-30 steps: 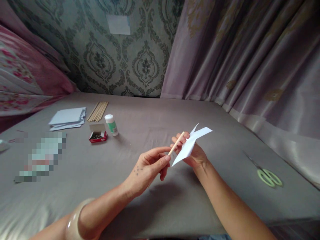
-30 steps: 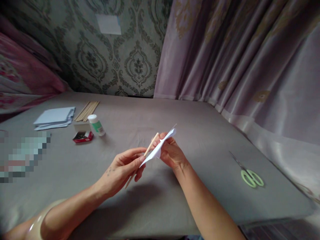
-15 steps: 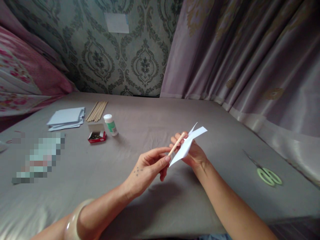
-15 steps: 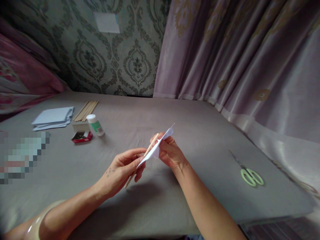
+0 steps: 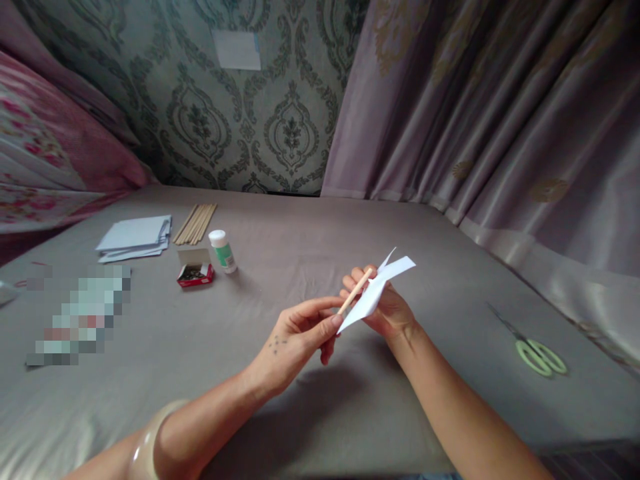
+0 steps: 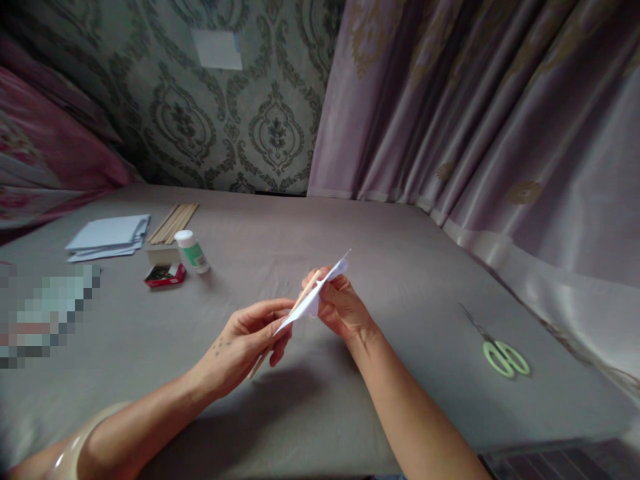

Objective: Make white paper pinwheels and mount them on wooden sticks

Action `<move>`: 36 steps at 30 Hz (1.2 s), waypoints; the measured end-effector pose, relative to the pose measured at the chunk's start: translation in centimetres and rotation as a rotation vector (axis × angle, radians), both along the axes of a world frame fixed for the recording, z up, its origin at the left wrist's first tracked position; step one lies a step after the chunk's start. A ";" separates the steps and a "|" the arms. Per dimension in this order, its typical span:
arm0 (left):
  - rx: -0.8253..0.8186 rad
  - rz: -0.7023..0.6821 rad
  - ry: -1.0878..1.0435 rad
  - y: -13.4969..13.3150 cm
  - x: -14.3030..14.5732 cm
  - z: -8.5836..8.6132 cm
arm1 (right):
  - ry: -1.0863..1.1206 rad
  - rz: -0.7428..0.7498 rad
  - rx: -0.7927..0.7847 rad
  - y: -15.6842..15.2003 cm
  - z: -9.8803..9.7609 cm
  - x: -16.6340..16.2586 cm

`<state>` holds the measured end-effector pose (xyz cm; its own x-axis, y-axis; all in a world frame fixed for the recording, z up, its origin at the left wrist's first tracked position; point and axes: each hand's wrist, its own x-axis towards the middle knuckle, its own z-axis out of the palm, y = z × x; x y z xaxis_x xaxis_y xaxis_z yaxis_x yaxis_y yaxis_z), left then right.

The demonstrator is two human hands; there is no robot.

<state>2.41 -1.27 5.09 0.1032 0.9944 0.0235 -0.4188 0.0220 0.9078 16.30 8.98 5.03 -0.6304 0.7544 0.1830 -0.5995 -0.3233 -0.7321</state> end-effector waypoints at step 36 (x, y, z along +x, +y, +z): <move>-0.218 0.204 -0.169 2.4 0.5 -1.4 | -0.225 -0.523 -0.027 0.8 -0.1 -3.2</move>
<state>2.90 1.16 3.70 -0.0852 0.9776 -0.1924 -0.5790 0.1086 0.8081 13.09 9.81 4.96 -0.1930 0.9791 0.0644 -0.5153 -0.0453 -0.8558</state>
